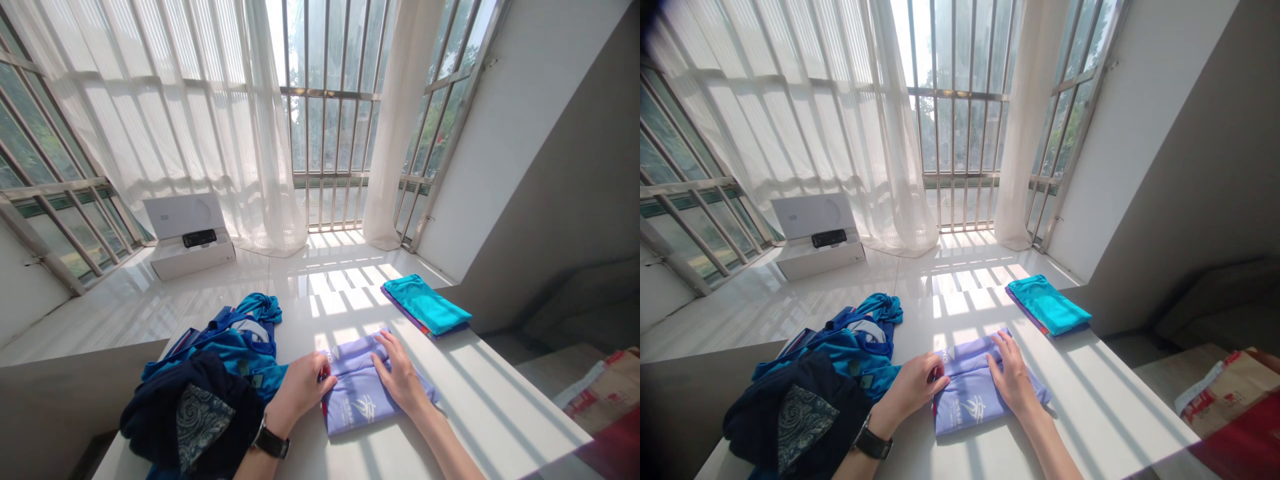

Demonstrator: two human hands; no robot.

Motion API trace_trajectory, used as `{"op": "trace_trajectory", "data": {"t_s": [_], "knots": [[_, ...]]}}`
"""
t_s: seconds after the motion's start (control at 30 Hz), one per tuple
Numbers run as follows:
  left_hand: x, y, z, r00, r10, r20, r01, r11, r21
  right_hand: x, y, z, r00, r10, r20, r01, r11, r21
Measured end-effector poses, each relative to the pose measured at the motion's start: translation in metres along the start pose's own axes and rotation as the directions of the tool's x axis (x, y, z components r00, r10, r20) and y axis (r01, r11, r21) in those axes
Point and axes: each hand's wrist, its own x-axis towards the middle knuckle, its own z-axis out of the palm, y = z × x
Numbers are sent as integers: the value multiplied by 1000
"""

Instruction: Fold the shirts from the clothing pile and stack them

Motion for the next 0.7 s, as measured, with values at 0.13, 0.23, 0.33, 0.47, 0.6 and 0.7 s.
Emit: {"op": "trace_trajectory", "data": {"t_s": [0.13,0.23,0.33,0.47,0.6,0.7], "knots": [[1,7,-3,995,-100,-27,102,991,83,-9,-11,-23,999,-28,-37,28,999,-17],[3,12,-4,973,-203,-107,219,959,178,-22,-26,-30,996,-44,78,47,999,-27],[3,13,-6,942,-309,-133,333,911,243,-32,-33,-25,988,-64,138,71,996,-48],[1,7,-9,938,-331,-101,345,912,223,-36,-29,-15,995,-34,97,42,995,-89],[-1,3,-10,971,-225,-84,231,971,62,-32,-20,-18,991,-2,133,21,989,-144],[0,2,-8,981,-151,-125,143,987,-70,-21,-19,-29,966,49,254,8,976,-217]]}}
